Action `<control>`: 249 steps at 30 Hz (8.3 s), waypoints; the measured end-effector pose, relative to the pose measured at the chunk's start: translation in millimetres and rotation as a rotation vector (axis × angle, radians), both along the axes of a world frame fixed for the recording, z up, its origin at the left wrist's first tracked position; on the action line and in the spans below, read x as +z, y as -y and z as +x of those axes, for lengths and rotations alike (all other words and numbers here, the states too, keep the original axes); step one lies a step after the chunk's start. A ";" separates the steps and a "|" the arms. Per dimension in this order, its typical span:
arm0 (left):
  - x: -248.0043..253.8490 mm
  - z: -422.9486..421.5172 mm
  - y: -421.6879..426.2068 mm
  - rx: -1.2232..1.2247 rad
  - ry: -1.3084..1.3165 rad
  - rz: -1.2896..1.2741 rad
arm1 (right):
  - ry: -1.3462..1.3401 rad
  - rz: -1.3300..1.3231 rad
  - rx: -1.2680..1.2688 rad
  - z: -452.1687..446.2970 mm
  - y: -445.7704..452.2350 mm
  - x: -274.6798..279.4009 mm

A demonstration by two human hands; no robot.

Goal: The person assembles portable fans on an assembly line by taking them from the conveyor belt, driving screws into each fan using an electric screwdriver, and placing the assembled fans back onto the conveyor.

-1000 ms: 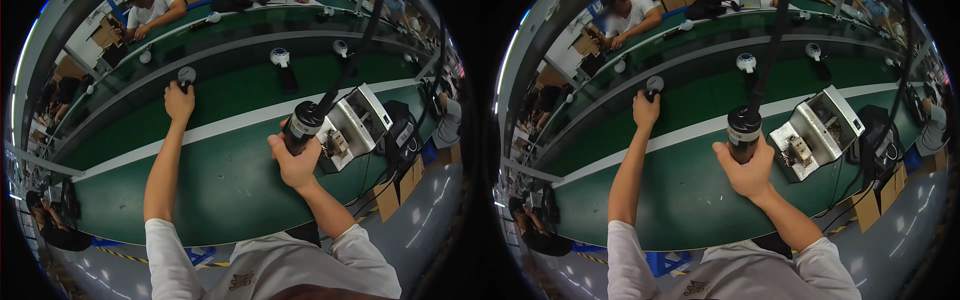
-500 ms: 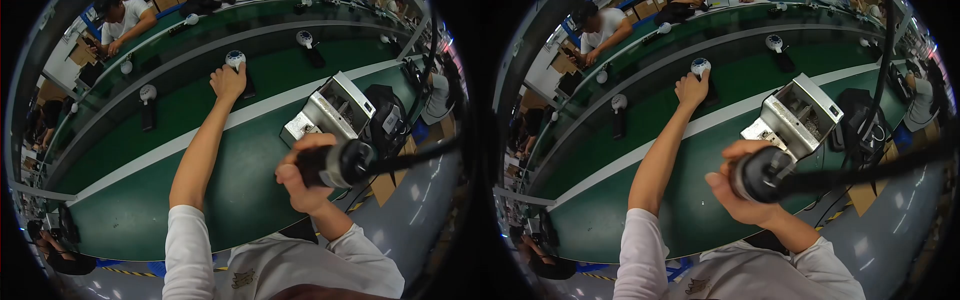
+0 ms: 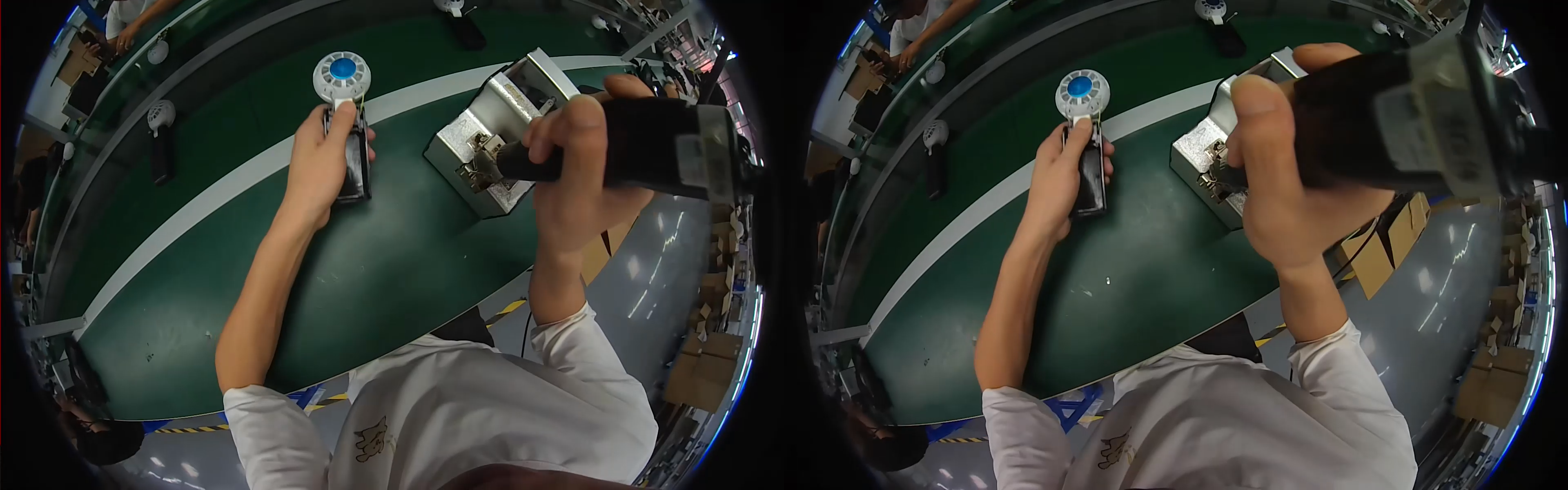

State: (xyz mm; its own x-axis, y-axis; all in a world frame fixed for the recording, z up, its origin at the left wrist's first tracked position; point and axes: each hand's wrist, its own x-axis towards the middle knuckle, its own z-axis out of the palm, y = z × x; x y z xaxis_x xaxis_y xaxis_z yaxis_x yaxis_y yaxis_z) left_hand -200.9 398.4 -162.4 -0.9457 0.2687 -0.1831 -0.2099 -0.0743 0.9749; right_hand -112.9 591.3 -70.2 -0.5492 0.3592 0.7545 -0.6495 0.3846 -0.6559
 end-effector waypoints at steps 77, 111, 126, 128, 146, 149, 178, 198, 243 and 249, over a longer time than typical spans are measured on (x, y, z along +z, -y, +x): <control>-23.5 41.0 -28.4 -0.058 0.118 -0.023 | -0.112 -0.203 0.437 -16.8 -22.0 -4.2; -53.0 34.2 -47.6 -0.231 -0.064 -0.231 | 0.029 -0.138 0.312 -59.0 20.5 -53.1; -52.9 27.4 -33.0 -0.199 -0.119 -0.215 | 0.058 -0.190 0.330 -71.3 43.8 -61.1; -51.6 27.5 -33.9 -0.206 -0.122 -0.215 | 0.070 -0.178 0.326 -71.8 42.8 -62.0; -37.8 44.4 -1.5 -0.187 -0.162 -0.157 | 0.029 -0.117 0.459 -53.6 78.0 -60.3; -8.0 29.6 13.9 -0.179 -0.120 -0.342 | -0.065 -0.141 0.476 -47.6 61.9 -33.5; -40.6 -95.3 45.6 0.440 -1.080 -1.076 | 0.316 -0.342 0.441 -58.7 68.2 -80.1; -17.6 -77.8 17.8 0.115 -1.090 -0.895 | 0.423 -0.205 0.430 -57.9 46.5 -67.0; -17.4 -74.3 27.0 0.068 -0.973 -0.930 | 0.411 -0.158 0.386 -49.8 54.9 -70.3; -19.9 -71.6 1.6 0.011 -0.676 -0.584 | 0.299 -0.178 0.352 -52.5 54.7 -66.0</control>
